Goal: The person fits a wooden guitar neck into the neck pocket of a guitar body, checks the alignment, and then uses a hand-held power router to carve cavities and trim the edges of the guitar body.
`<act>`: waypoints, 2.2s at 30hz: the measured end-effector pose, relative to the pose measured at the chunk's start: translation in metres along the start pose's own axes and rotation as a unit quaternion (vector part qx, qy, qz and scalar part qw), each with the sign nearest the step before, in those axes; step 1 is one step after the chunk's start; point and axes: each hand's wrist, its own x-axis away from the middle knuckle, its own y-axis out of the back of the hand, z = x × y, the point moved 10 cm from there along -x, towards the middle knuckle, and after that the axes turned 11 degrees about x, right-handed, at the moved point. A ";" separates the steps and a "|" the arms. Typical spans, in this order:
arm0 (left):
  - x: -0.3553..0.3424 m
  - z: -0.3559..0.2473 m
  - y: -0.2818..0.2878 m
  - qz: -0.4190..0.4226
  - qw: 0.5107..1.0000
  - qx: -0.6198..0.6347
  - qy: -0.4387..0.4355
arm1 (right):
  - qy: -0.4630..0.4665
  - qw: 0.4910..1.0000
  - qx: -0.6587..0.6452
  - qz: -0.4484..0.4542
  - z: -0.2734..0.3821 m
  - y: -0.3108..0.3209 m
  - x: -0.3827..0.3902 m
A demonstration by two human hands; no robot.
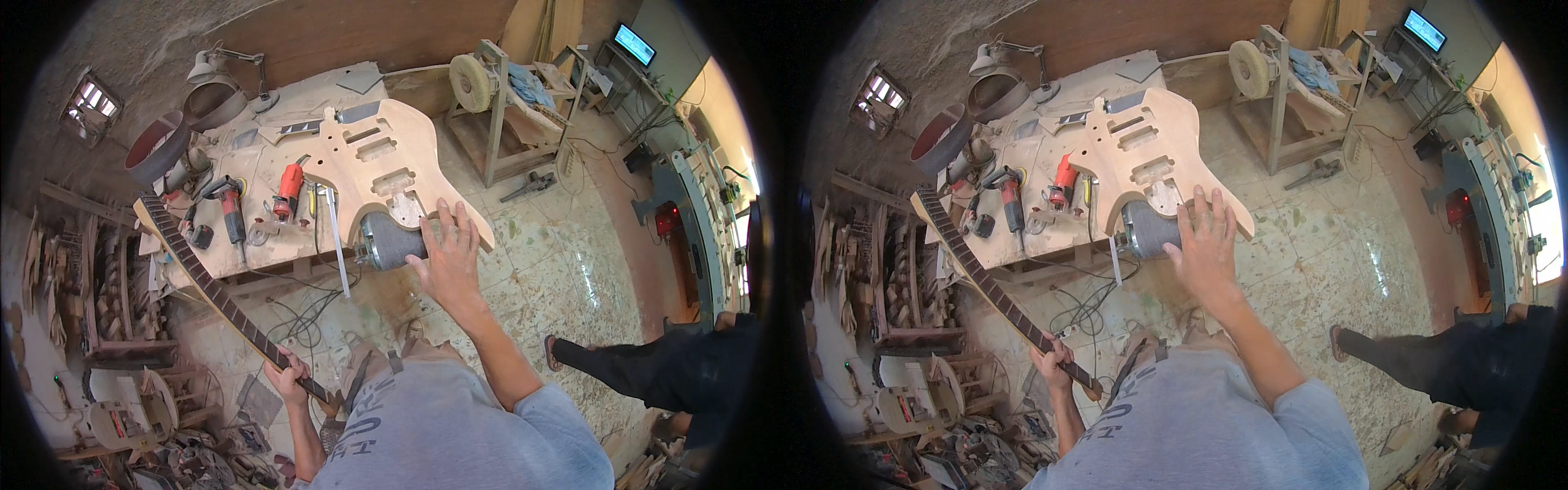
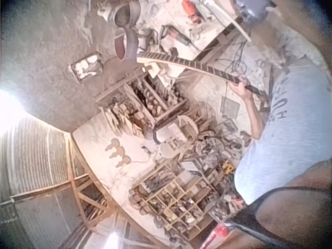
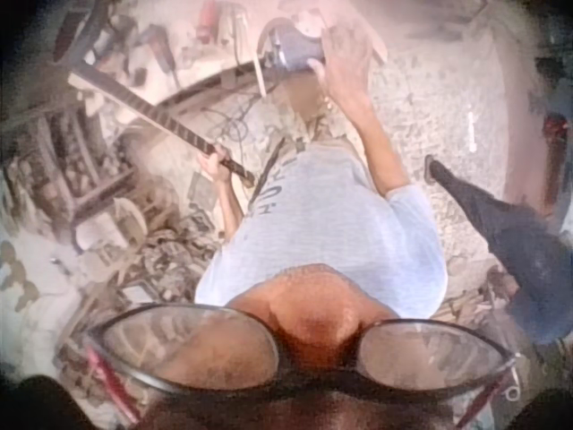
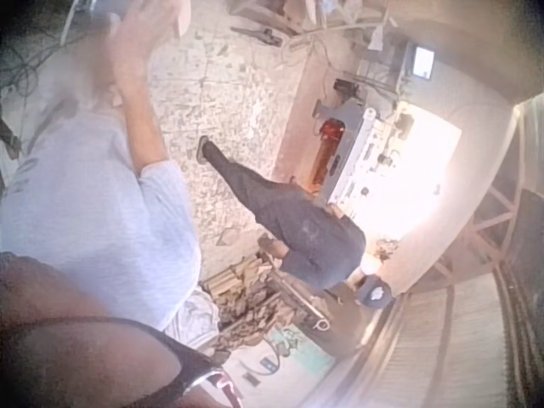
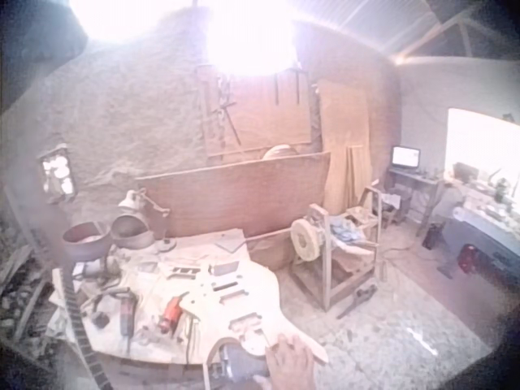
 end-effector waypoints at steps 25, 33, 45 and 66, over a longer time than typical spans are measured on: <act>-0.002 -0.002 0.004 0.005 1.000 -0.027 -0.007 | -0.024 0.992 -0.116 -0.053 -0.011 0.014 0.006; -0.009 0.012 0.025 -0.063 0.997 -0.002 0.038 | -0.020 0.981 -0.176 -0.083 -0.014 0.038 0.009; -0.029 0.001 0.036 -0.049 0.998 -0.005 0.035 | -0.055 0.964 -0.215 -0.148 -0.008 0.045 0.017; -0.086 -0.017 0.085 -0.086 0.990 -0.083 0.081 | -0.267 0.787 -0.510 0.222 -0.113 -0.050 -0.009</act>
